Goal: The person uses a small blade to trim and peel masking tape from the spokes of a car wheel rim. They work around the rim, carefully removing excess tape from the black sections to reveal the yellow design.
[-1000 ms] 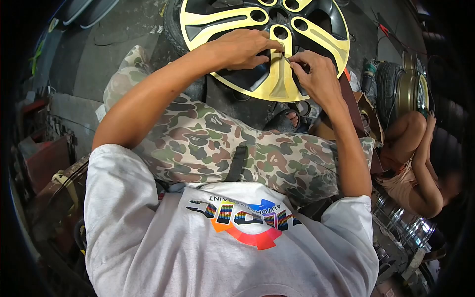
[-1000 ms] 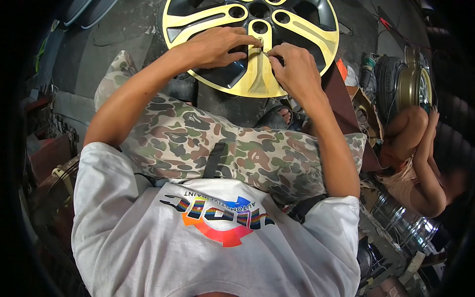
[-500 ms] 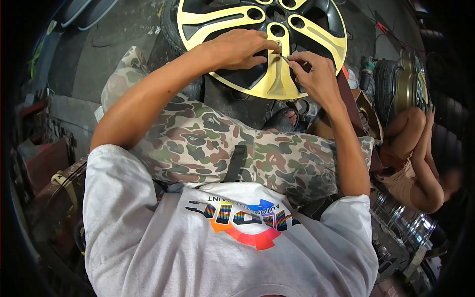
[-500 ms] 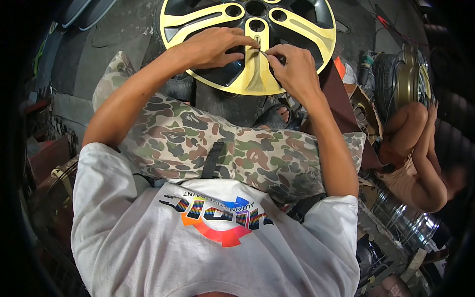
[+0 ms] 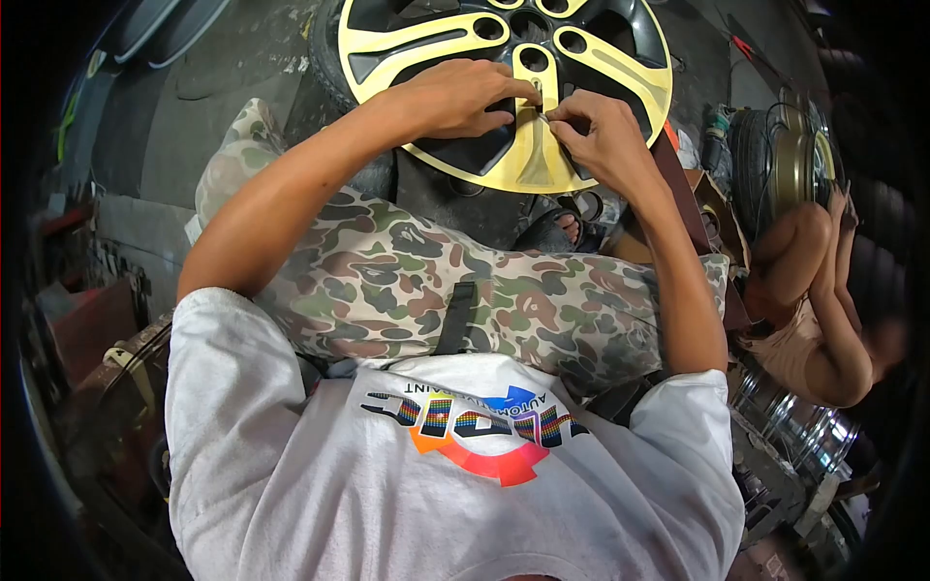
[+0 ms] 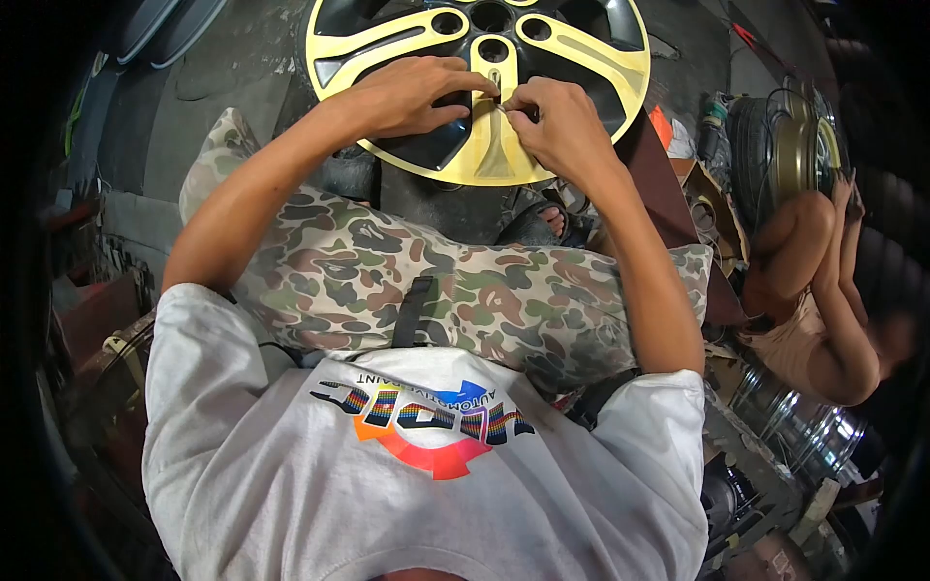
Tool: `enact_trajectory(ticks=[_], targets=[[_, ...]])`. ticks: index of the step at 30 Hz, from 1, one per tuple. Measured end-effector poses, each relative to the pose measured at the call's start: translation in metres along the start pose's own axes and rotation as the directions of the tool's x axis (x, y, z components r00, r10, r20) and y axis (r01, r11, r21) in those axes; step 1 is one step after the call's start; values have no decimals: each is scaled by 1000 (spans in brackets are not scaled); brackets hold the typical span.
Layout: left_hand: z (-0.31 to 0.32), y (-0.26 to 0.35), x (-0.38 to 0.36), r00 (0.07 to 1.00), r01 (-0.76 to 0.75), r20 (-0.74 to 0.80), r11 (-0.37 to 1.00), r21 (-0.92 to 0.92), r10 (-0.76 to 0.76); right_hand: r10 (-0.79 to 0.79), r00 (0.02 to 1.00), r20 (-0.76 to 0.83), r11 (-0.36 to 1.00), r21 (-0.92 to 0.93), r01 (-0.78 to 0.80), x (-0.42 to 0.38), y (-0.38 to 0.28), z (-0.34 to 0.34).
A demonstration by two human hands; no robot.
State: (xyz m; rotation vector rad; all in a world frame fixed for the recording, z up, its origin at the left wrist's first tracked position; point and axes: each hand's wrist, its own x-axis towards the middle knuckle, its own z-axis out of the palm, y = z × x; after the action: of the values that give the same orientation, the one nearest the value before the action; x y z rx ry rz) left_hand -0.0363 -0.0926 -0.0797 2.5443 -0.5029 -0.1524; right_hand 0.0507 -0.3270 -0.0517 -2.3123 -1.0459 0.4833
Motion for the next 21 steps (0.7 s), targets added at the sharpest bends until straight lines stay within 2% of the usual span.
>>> enact_trajectory(ticks=[6,8,9,11,15,17,21], targets=[[4,0,1,1000,11,-1,1000,19,-11,16,999,-38,999,44,-14,-6,7,7],[6,-3,0,1000,14,-6,1000,21,-14,173,984,-29,969,181,-165,-9,6,8],[4,-2,1,1000,21,6,999,24,-21,175,984,-25,969,180,-168,-9,8,8],[4,-2,1,999,27,21,999,28,-28,1,997,-79,999,49,3,-10,11,10],[5,-4,2,1000,-8,1,1000,23,8,14,998,-66,1000,-21,-16,-10,-2,2],[5,-4,1,1000,-16,-7,1000,17,16,17,999,-41,994,-112,-21,-10,-5,0],[4,-1,0,1000,11,16,1000,-5,-11,12,1000,-20,991,-135,-15,-10,-8,-1]])
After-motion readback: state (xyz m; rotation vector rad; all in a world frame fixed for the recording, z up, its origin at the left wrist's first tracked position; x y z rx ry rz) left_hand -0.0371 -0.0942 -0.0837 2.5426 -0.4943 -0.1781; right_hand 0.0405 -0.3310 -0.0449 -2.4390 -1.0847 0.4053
